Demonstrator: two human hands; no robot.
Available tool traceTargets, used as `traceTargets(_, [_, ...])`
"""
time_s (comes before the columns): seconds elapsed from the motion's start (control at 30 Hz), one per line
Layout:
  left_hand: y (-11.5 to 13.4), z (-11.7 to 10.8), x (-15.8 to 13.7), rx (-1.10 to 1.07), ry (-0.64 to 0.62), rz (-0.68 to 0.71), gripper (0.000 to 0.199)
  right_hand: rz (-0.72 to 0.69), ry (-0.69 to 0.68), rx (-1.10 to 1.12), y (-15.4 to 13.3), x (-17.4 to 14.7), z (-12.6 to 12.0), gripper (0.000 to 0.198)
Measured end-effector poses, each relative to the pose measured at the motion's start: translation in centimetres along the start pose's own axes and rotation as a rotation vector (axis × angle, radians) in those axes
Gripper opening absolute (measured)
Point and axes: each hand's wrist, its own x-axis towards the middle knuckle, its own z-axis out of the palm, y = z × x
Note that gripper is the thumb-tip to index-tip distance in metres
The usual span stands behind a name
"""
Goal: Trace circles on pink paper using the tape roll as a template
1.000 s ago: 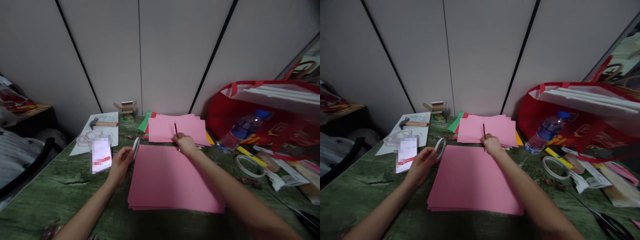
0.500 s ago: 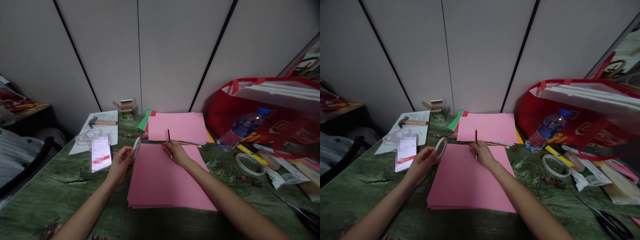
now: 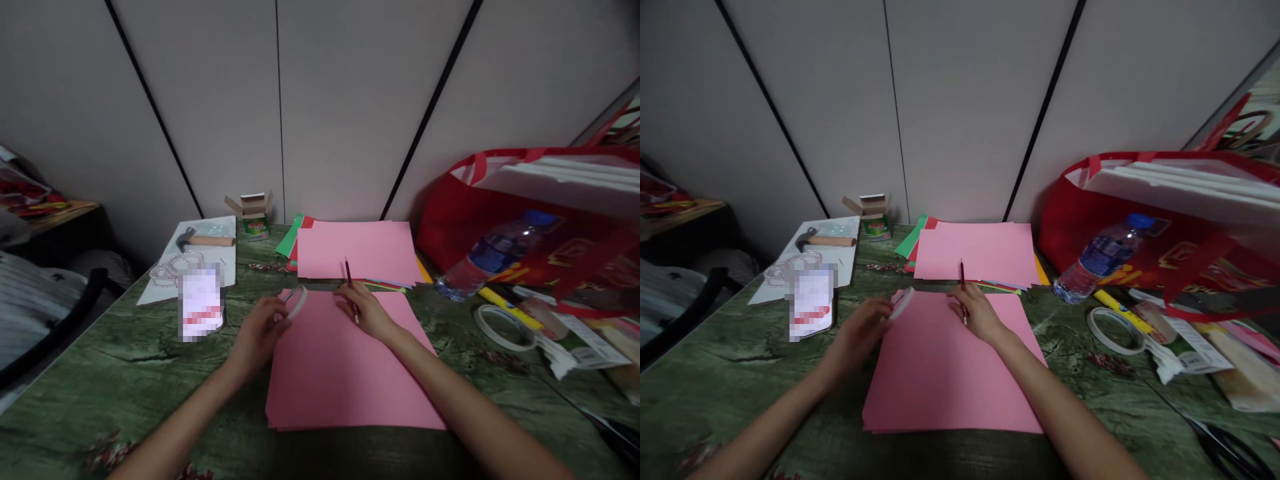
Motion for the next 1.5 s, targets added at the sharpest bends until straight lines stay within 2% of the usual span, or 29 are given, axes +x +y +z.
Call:
traceTargets(0.13, [-0.8, 1.5, -1.0, 0.294, -0.119, 0.296, 0.018, -0.008, 0.003, 0.0, -0.1, -0.2, 0.0, 0.019])
traceTargets(0.2, [-1.3, 2.1, -1.2, 0.348, -0.141, 0.353, 0.021, 0.0, 0.006, 0.002, -0.1, -0.2, -0.1, 0.019])
traceTargets(0.27, [-1.8, 2.3, -1.3, 0.367, -0.125, 0.345, 0.019, 0.017, 0.002, 0.007, -0.2, -0.2, -0.1, 0.019])
traceTargets(0.37, [-2.3, 2.4, -1.3, 0.377, -0.065, 0.283, 0.019, 0.039, -0.017, 0.017, -0.3, -0.1, -0.3, 0.018])
traceTargets(0.53, [-2.4, 2.3, -1.2, 0.287, 0.044, -0.048, 0.069, 0.086, -0.034, -0.011, -0.9, 0.3, -0.4, 0.016])
traceTargets(0.63, [-2.3, 2.4, -1.1, 0.161, 0.06, -0.189, 0.076, 0.086, -0.025, 0.03, -2.2, 0.6, -0.2, 0.016])
traceTargets(0.73, [-2.3, 2.6, -1.2, 0.088, 0.078, -0.263, 0.08, 0.028, -0.072, 0.222, -4.0, 0.6, 0.1, 0.021])
traceTargets(0.8, [-2.4, 2.7, -1.2, 0.046, 0.094, -0.281, 0.082, 0.0, -0.14, 0.313, -4.8, 0.5, 0.3, 0.036])
traceTargets(0.9, [-2.4, 2.8, -1.3, 0.004, 0.105, -0.295, 0.083, 0.029, -0.193, 0.326, -5.2, 0.2, 0.5, 0.054])
traceTargets(1.2, [-2.4, 2.9, -1.3, -0.089, 0.171, -0.371, 0.096, 0.012, -0.141, 0.202, -5.2, 0.3, 1.3, 0.037])
traceTargets(1.5, [-2.9, 2.9, -1.5, -0.017, 0.152, -0.303, 0.097, -0.033, -0.13, 0.168, -5.2, 0.4, 1.8, 0.037])
